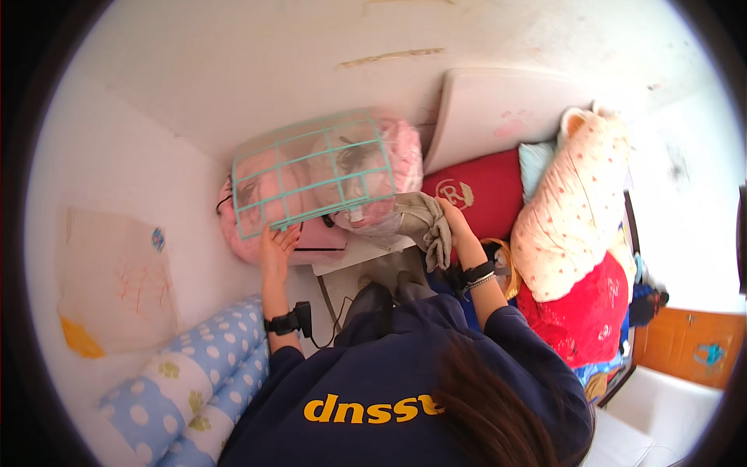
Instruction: The person cleans a bedroom by wiping down the headboard of a bed with a cloth, moving several bags and pillows aside to reach surfaces, and rearranging bedding.
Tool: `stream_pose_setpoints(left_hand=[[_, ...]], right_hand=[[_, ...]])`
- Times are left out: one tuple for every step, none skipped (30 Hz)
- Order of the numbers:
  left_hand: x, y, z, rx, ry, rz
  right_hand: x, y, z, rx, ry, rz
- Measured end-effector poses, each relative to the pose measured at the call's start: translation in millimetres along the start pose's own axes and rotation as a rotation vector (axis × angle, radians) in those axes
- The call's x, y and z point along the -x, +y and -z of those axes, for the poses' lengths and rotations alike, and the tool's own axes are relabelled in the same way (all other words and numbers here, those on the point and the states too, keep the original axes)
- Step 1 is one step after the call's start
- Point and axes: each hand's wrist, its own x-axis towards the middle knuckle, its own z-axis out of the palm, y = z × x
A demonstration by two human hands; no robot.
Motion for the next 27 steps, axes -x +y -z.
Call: stream_pose_setpoints(left_hand=[[1,1,3,0.078,-0.037,0.024],[1,1,2,0.157,-0.070,0.050],[-1,0,-4,0.146,-0.090,0.069],[-1,-1,-11,0.222,-0.066,0.050],[-2,-3,-16,0.301,-0.038,0.030],[-2,-4,-15,0.292,-0.041,0.040],[-3,-5,-13,0.284,-0.038,0.018],[-3,-6,-11,0.279,-0.033,-0.005],[-3,-5,-13,0.280,-0.044,-0.003],[-1,-3,-11,0.280,-0.011,-0.020],[2,-3,-11,0.281,0.024,-0.037],[7,-2,-13,0.280,0.030,-0.042],[11,-2,-15,0.350,0.075,-0.110],[15,-3,-18,0.420,0.119,-0.178],[16,-4,-24,0.422,0.121,-0.189],[13,-6,-32,0.496,0.242,-0.190],[10,-9,-42,0.569,0.362,-0.187],[12,-14,-39,0.553,0.377,-0.198],[12,-21,-38,0.539,0.498,-0.174],[7,-29,-47,0.522,0.589,-0.124],[3,-37,-60,0.505,0.559,-0.100],[10,-43,-57,0.427,0.495,-0.100],[13,-47,-61,0.353,0.417,-0.095],[14,-47,-77,0.342,0.405,-0.095],[18,-45,-97,0.277,0.358,-0.100],[20,-43,-116,0.212,0.311,-0.105],[18,-42,-131,0.203,0.299,-0.107]], right_hand=[[6,-6,4,-0.063,-0.041,-0.028],[16,-15,11,-0.151,-0.060,-0.067],[36,-29,11,-0.240,-0.075,-0.103],[28,-27,42,-0.319,-0.224,-0.102],[20,-27,53,-0.410,-0.131,-0.005],[34,-27,56,-0.090,-0.040,0.348],[40,-33,58,0.006,-0.002,0.532],[48,-36,59,0.102,0.060,0.706],[50,-48,59,0.030,0.065,0.716],[50,-59,57,-0.042,0.066,0.723],[51,-74,56,-0.386,-0.372,0.643],[44,-85,57,-0.568,-0.598,0.600],[38,-95,59,-0.732,-0.817,0.513],[25,-105,66,-0.670,-0.608,0.399],[11,-117,74,-0.599,-0.407,0.293],[-7,-119,79,-0.600,-0.613,0.471],[-19,-121,91,-0.286,-0.425,0.662],[-20,-123,72,0.021,-0.207,0.778],[-7,-146,48,-0.271,-0.438,0.480],[-36,-159,64,-0.277,-0.422,0.502],[-81,-174,95,-0.332,-0.407,0.390],[-80,-185,71,-0.292,-0.240,0.430],[-71,-201,46,-0.235,-0.059,0.466],[-64,-216,29,-0.230,-0.005,0.596],[-66,-226,19,-0.226,0.047,0.726],[-80,-232,14,-0.048,0.198,0.891],[-95,-240,13,0.137,0.358,1.045]])
